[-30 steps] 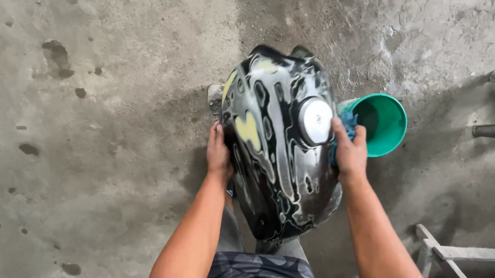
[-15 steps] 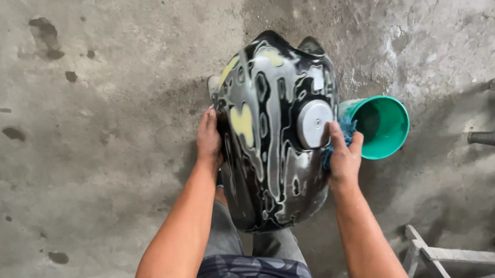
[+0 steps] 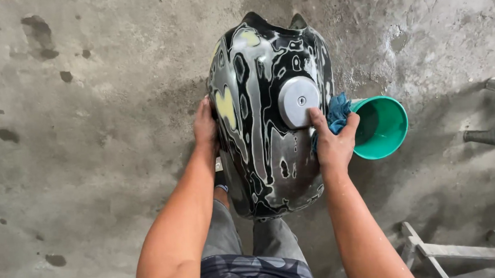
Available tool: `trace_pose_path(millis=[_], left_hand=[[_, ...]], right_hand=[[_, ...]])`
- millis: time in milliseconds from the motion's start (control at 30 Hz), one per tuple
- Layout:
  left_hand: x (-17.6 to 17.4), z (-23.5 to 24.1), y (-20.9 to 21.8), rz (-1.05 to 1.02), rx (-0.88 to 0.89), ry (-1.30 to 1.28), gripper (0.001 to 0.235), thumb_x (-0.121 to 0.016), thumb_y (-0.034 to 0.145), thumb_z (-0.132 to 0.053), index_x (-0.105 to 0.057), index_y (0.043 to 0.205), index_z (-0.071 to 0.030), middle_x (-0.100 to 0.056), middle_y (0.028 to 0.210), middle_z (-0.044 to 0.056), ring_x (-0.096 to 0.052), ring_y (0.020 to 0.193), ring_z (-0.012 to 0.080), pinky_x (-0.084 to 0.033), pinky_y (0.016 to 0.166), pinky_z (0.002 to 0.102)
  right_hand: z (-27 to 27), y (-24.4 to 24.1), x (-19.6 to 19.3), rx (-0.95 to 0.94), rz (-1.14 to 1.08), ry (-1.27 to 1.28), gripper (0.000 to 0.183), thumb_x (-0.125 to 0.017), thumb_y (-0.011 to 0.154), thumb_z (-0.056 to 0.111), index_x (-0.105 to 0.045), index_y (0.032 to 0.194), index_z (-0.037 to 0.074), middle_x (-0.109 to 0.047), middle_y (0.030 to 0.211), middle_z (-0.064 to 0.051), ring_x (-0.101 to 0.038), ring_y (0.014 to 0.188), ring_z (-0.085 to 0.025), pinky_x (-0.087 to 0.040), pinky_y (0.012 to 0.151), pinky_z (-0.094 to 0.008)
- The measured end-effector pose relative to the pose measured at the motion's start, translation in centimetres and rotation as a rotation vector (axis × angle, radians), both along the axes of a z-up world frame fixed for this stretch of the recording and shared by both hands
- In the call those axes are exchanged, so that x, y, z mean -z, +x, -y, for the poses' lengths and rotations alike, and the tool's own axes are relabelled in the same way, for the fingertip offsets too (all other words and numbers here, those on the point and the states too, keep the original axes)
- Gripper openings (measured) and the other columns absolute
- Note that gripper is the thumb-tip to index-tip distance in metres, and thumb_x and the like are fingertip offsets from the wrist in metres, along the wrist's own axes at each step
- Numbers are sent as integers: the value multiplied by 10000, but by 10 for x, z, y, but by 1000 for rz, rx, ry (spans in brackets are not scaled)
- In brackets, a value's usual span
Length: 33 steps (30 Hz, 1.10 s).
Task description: The recorder is sanding and cleaning a motorcycle fuel tank using sandpaper, water from a bucket, and a cloth.
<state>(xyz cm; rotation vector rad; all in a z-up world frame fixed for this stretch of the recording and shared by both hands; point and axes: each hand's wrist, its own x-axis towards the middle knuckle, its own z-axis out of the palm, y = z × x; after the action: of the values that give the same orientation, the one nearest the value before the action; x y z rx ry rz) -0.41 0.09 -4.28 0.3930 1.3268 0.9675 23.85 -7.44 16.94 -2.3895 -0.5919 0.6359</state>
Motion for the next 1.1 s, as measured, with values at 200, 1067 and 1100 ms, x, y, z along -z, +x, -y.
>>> trace_pose_path(millis=[200,1067,1100], left_hand=[[54,9,-1,-164,18,88,444,-505,1072,-347,-655,1327,-16,-725,1182,86,-654,1063,178,-504,977,322],[-273,76,-69,-615,627,511,342,-573,1024,-251,-670,1281,-49,-715,1216,163,-696,1109,306,-523,949,355],[-277,78,-76,-624,695,562,331,-579,1021,-242,-675,1270,-47,-709,1224,163,-684,1116,317,-519,954,358]], right_hand=[[8,0,15,-19,82,81,845,-826,849,567,-484,1369,-4,-664,1212,-183,-624,1114,-270,-471,1002,-372],[52,-17,11,-330,460,91,252,-744,922,188,-705,1166,137,-629,1224,-125,-571,1096,-355,-476,934,-451],[42,-30,-12,-440,440,142,232,-729,927,157,-709,1159,143,-636,1224,-120,-574,1077,-355,-482,923,-439]])
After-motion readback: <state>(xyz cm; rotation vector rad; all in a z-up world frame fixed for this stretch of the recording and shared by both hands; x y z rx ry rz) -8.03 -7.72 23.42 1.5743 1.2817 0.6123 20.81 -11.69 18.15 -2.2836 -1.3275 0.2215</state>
